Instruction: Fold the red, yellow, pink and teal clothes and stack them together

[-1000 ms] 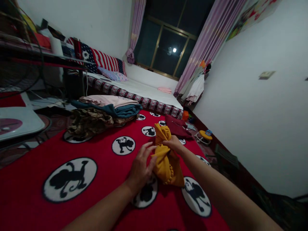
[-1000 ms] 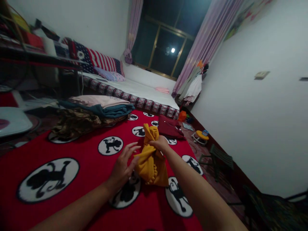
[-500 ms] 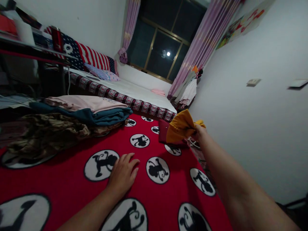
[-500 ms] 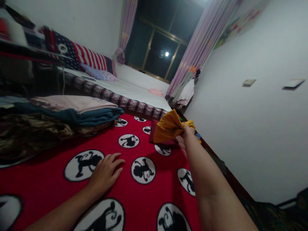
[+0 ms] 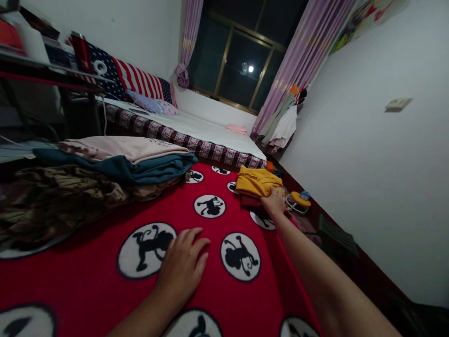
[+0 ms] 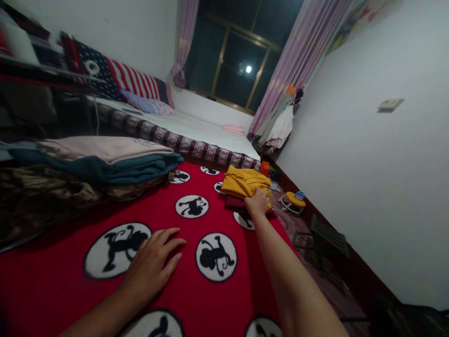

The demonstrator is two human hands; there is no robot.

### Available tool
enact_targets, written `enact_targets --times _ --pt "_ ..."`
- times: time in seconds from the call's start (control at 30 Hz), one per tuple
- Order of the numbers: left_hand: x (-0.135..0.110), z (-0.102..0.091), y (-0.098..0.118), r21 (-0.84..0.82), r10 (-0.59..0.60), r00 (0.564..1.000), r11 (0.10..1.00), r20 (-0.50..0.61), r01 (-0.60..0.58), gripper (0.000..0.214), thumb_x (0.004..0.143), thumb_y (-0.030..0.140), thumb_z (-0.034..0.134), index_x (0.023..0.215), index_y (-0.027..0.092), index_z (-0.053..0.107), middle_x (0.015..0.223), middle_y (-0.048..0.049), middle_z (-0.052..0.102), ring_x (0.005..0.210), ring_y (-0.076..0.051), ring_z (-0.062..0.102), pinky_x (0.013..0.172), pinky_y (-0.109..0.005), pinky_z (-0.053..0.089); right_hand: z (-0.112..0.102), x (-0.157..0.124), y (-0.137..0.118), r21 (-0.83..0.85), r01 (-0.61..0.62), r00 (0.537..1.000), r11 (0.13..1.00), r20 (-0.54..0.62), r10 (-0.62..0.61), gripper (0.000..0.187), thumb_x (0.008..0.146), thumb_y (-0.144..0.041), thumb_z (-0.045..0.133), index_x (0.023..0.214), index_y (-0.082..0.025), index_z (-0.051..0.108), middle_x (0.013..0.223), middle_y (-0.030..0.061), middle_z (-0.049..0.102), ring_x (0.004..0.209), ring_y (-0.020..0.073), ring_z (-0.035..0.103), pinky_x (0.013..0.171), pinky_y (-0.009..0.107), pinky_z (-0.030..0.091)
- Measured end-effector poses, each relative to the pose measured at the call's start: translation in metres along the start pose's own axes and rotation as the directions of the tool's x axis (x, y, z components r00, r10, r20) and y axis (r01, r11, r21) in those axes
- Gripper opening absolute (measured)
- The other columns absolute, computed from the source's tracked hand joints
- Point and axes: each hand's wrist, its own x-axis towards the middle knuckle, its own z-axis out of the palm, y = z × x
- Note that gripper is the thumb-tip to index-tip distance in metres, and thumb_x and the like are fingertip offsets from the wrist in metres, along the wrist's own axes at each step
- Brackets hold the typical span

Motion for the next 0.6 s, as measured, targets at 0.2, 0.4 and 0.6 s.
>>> enact_targets --times 0.2,0.4,0.6 --pt "-0.001 0.001 -0.001 -0.003 0.009 1.000 1.000 -0.018 -0.009 0.028 0.084 0.018 0.055 0.106 0.029 0.068 0.127 -0.0045 0.058 0.117 -0.026 0.050 0.096 -0.047 0.042 0.014 0.000 0.005 -0.117 0.215 0.975 0.970 -0.029 -0.219 0.066 0.083 -0.017 0.050 0.147 -0.026 0.034 0.154 0.0132 0.028 0.132 0.0324 0.039 0.093 0.040 0.045" --pt "-0.002 -0.001 -0.002 -0.027 -0.001 1.000 1.000 -0.007 0.001 0.028 0.083 0.017 0.056 0.104 0.030 0.068 0.126 -0.0033 0.059 0.116 -0.026 0.051 0.096 -0.046 0.042 -0.011 0.027 0.021 -0.097 0.261 0.965 0.960 0.032 -0.259 0.051 0.090 -0.012 0.031 0.133 -0.026 0.056 0.119 0.0113 0.065 0.107 0.0249 0.062 0.088 0.032 0.045" --pt "0.000 -0.003 0.001 -0.027 -0.020 1.000 0.999 0.011 0.020 0.025 0.085 0.020 0.056 0.105 0.030 0.067 0.128 -0.0039 0.058 0.119 -0.027 0.049 0.097 -0.049 0.040 -0.036 0.037 0.036 -0.176 0.198 0.978 0.964 0.103 -0.182 0.046 0.088 -0.024 0.039 0.127 -0.019 0.062 0.117 0.0169 0.066 0.109 0.0320 0.060 0.088 0.040 0.044"
